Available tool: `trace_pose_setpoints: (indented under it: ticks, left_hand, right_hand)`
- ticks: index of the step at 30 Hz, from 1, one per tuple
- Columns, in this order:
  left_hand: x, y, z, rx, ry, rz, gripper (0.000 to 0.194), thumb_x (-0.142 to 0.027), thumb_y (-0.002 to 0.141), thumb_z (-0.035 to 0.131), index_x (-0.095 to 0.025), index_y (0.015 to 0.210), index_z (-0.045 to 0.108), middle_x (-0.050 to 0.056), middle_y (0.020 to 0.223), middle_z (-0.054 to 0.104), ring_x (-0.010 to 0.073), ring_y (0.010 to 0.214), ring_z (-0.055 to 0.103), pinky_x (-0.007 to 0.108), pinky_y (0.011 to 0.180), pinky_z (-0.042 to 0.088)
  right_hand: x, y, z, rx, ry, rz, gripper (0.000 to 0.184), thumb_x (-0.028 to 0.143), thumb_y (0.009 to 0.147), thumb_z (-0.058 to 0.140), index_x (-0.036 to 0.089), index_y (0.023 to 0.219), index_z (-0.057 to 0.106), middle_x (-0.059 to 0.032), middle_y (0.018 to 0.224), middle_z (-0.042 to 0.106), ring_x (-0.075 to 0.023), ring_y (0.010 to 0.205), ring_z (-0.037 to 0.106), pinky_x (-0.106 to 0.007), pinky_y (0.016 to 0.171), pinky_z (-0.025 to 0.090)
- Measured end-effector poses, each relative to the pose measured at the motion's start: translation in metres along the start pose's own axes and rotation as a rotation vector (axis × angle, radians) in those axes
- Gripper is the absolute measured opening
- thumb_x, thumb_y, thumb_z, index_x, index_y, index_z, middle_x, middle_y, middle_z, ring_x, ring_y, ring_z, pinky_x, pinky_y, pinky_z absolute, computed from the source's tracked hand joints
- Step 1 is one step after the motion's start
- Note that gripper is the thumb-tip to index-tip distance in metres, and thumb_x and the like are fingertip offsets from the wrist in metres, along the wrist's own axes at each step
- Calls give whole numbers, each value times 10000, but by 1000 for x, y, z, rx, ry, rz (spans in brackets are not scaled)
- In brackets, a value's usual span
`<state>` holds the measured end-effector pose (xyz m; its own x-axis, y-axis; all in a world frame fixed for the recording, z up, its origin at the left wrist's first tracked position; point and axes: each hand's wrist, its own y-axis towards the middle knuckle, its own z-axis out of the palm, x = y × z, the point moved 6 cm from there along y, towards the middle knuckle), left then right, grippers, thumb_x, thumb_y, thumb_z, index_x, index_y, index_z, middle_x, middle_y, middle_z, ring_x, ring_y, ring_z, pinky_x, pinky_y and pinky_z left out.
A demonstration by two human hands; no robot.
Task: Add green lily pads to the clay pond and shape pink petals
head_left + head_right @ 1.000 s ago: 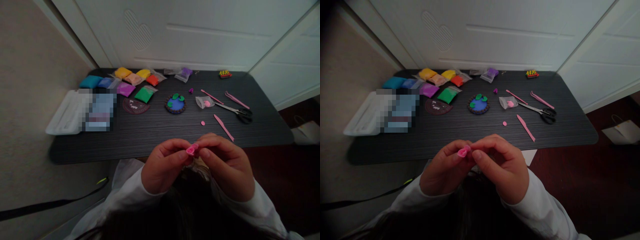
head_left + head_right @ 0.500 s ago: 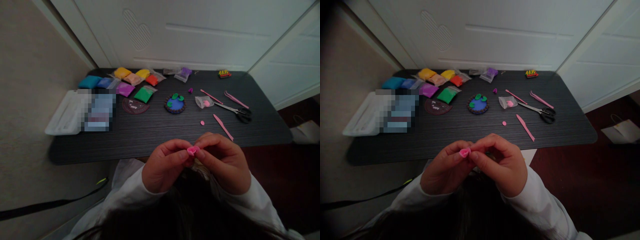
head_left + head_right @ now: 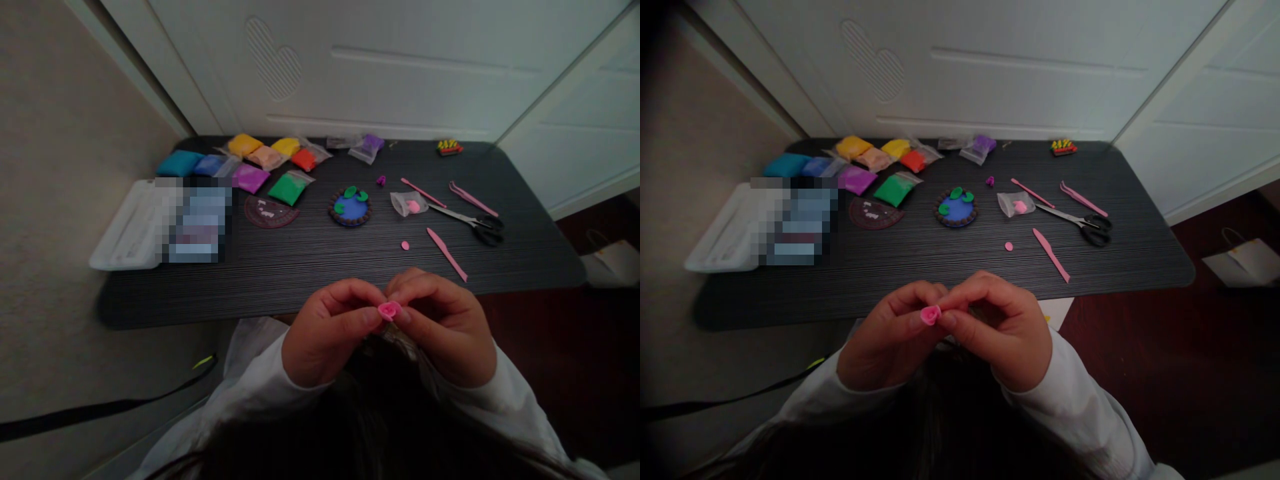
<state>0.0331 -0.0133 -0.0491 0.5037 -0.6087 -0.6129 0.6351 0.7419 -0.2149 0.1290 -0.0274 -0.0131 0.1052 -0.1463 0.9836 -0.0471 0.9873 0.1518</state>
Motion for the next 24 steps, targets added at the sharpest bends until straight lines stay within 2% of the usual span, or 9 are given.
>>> trace_pose_setpoints:
  ticks: [9,18,24]
  left_hand:
    - [-8,-3,2,54,108,79,69,-161,665,630,-179,728,652,3,712,587,113,693,520,245,643,385]
    - [-6,-5,3,93,129,79,63,-156,685,613,-177,733,648,1,709,582,114,705,518,252,661,375]
    - [-4,-3,-1,43,93,53,53,-140,672,623,-169,714,641,-4,688,593,97,665,520,231,626,380]
  right_hand:
    - [0,-3,1,9,12,-13,151,122,711,596,237,805,615,17,692,563,-127,672,523,-305,618,400]
    - [2,-5,1,24,-34,-54,146,120,710,591,228,808,605,13,695,559,-130,675,527,-316,629,404]
    - [0,-5,3,17,-86,-52,136,144,725,575,239,820,596,11,697,553,-129,674,526,-303,622,413]
